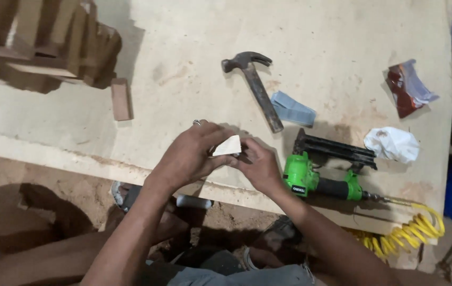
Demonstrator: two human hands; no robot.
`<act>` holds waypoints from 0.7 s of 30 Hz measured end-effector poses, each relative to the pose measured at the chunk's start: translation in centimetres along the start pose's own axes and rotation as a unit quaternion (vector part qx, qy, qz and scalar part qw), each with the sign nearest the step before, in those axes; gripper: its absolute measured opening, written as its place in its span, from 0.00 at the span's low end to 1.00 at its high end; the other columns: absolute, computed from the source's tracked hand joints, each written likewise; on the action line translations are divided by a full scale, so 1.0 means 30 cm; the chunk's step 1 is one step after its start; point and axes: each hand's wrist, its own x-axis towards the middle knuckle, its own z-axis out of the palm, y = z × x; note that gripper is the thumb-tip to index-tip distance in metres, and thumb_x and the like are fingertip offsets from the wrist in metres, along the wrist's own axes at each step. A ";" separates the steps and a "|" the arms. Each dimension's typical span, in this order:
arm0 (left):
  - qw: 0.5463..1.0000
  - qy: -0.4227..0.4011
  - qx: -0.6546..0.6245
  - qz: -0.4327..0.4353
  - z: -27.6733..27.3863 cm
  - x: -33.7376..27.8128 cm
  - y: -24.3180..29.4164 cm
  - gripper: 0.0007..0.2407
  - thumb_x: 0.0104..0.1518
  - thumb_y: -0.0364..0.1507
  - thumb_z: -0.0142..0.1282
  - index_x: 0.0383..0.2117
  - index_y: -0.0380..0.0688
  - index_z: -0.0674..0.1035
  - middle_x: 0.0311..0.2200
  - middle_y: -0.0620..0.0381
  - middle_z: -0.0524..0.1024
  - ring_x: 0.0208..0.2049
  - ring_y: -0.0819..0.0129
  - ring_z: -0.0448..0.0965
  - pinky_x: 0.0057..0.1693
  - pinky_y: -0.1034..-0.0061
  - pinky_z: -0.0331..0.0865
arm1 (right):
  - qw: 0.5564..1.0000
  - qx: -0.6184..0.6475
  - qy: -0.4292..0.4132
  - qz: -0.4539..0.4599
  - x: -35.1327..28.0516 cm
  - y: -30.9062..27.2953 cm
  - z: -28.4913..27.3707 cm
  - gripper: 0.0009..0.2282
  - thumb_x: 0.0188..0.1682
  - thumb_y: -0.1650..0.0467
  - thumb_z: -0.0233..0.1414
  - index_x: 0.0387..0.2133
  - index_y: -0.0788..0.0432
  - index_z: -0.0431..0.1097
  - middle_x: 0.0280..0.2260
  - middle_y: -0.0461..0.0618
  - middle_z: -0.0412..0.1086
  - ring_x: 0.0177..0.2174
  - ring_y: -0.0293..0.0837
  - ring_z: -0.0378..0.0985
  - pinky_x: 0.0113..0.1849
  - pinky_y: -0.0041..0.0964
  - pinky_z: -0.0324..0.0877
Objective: Assembling small wooden components using a pneumatic nail gun and hammer on a workbench.
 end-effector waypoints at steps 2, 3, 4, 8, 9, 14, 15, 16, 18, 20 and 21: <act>0.999 0.001 0.023 0.022 0.026 0.007 -0.023 0.19 0.47 0.37 0.69 0.46 0.48 0.81 0.38 0.51 0.78 0.33 0.53 0.77 0.46 0.56 0.74 | 1.000 -0.016 -0.008 0.003 -0.006 -0.008 -0.001 0.21 0.38 0.69 0.69 0.46 0.56 0.73 0.38 0.48 0.78 0.40 0.39 0.80 0.43 0.34 0.77; 0.999 -0.003 0.042 0.025 0.029 0.006 -0.029 0.19 0.47 0.38 0.68 0.45 0.49 0.82 0.39 0.55 0.78 0.32 0.57 0.77 0.44 0.59 0.74 | 0.999 -0.049 -0.014 0.001 -0.010 -0.010 -0.001 0.21 0.38 0.69 0.68 0.46 0.53 0.74 0.39 0.47 0.78 0.42 0.39 0.79 0.45 0.37 0.76; 0.998 -0.006 0.062 0.028 0.029 0.005 -0.037 0.18 0.47 0.39 0.68 0.44 0.51 0.82 0.39 0.58 0.77 0.31 0.61 0.77 0.43 0.63 0.75 | 0.996 -0.082 -0.022 -0.001 -0.011 -0.013 0.002 0.20 0.38 0.69 0.68 0.46 0.51 0.74 0.40 0.47 0.78 0.44 0.40 0.78 0.46 0.40 0.75; 0.998 -0.011 0.055 -0.002 0.047 -0.014 -0.036 0.16 0.48 0.39 0.67 0.43 0.51 0.83 0.39 0.59 0.77 0.30 0.65 0.77 0.41 0.65 0.74 | 0.998 -0.064 -0.014 0.021 -0.023 -0.030 0.005 0.20 0.38 0.73 0.67 0.46 0.51 0.74 0.40 0.47 0.78 0.45 0.43 0.79 0.47 0.41 0.75; 0.998 -0.007 0.057 0.003 0.050 -0.017 -0.032 0.16 0.48 0.38 0.67 0.43 0.51 0.83 0.39 0.60 0.77 0.30 0.65 0.77 0.41 0.66 0.74 | 0.998 -0.059 -0.014 0.019 -0.018 -0.028 0.004 0.21 0.38 0.75 0.66 0.47 0.52 0.73 0.40 0.48 0.78 0.44 0.43 0.79 0.47 0.41 0.76; 0.998 0.004 0.054 0.015 0.063 -0.013 -0.028 0.17 0.47 0.36 0.69 0.43 0.52 0.83 0.38 0.60 0.77 0.30 0.64 0.76 0.41 0.65 0.74 | 0.997 -0.064 -0.020 0.030 -0.023 -0.056 -0.004 0.21 0.39 0.79 0.62 0.47 0.52 0.72 0.39 0.50 0.78 0.45 0.45 0.79 0.47 0.43 0.77; 0.998 0.004 0.056 0.018 0.065 -0.010 -0.028 0.16 0.46 0.36 0.69 0.43 0.52 0.83 0.38 0.60 0.77 0.30 0.64 0.76 0.41 0.65 0.74 | 0.998 -0.063 -0.023 0.011 -0.023 -0.050 -0.009 0.21 0.38 0.79 0.63 0.47 0.52 0.72 0.39 0.52 0.78 0.45 0.48 0.79 0.47 0.44 0.76; 0.998 0.005 0.059 0.022 0.067 -0.008 -0.028 0.16 0.46 0.36 0.69 0.42 0.52 0.84 0.37 0.60 0.77 0.30 0.64 0.76 0.41 0.66 0.74 | 0.998 -0.062 -0.027 -0.008 -0.022 -0.044 -0.013 0.22 0.38 0.79 0.63 0.47 0.53 0.73 0.39 0.54 0.78 0.45 0.50 0.79 0.47 0.45 0.76; 0.998 0.003 0.059 0.023 0.074 -0.011 -0.038 0.16 0.46 0.36 0.70 0.42 0.51 0.84 0.37 0.59 0.77 0.30 0.63 0.76 0.40 0.66 0.74 | 0.998 -0.057 -0.028 -0.009 -0.026 -0.055 -0.008 0.21 0.39 0.78 0.63 0.47 0.53 0.72 0.39 0.52 0.78 0.45 0.48 0.79 0.48 0.45 0.75; 0.998 0.001 0.058 0.025 0.076 -0.008 -0.039 0.16 0.46 0.36 0.70 0.41 0.51 0.84 0.37 0.59 0.77 0.31 0.62 0.76 0.40 0.66 0.73 | 0.998 -0.052 -0.029 -0.008 -0.027 -0.055 -0.007 0.20 0.39 0.77 0.63 0.46 0.53 0.72 0.39 0.51 0.77 0.45 0.47 0.78 0.48 0.45 0.75; 0.998 -0.001 0.065 0.021 0.074 -0.004 -0.036 0.16 0.46 0.36 0.70 0.41 0.51 0.84 0.37 0.59 0.77 0.31 0.63 0.76 0.40 0.67 0.74 | 0.998 -0.051 -0.032 -0.014 -0.028 -0.050 -0.008 0.19 0.40 0.77 0.63 0.46 0.52 0.72 0.39 0.50 0.77 0.45 0.46 0.79 0.48 0.45 0.75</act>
